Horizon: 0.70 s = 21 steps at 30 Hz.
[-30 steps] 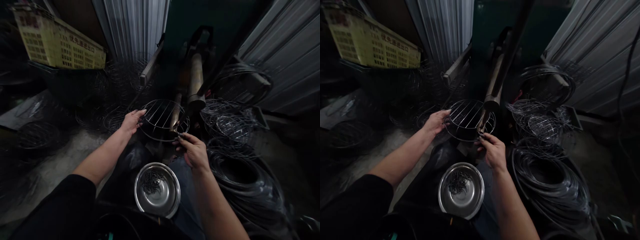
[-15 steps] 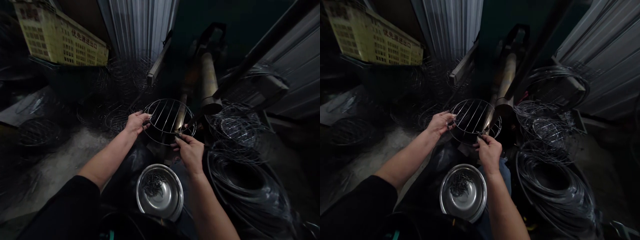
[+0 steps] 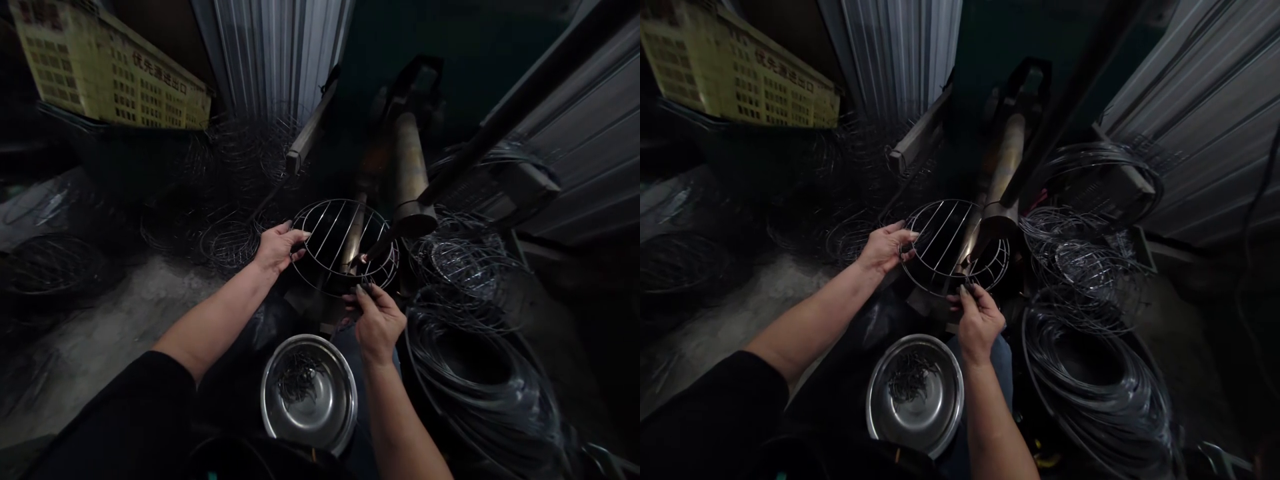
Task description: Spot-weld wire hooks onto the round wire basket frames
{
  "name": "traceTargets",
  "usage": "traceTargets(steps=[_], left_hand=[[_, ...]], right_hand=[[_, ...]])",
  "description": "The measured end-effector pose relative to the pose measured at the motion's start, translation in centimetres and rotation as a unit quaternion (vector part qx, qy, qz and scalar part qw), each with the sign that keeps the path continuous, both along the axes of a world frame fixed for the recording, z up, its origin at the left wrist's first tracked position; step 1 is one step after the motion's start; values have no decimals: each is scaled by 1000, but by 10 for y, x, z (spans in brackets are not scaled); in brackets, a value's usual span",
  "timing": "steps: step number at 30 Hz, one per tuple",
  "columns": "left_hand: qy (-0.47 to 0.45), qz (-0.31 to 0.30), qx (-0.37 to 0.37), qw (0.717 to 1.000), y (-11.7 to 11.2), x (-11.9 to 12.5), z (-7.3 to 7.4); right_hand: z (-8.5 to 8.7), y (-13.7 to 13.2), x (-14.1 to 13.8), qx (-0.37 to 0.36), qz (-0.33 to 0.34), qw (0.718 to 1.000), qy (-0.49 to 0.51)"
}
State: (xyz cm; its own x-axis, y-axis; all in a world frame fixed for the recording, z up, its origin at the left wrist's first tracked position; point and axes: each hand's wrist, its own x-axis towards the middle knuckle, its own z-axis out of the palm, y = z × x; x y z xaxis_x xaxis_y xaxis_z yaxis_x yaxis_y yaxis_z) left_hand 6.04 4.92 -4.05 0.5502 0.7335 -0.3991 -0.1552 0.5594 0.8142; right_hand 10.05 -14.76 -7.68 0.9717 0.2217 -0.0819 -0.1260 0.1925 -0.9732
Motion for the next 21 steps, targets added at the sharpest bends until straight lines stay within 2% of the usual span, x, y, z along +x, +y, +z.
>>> traceTargets(steps=[11,21], left_hand=[[1,-21,-2,1000,9,22,0],[8,-3,-7,1000,13,30,-2]], right_hand=[[3,5,13,6,-28,999,-35],[6,17,16,18,-62,997,-35]])
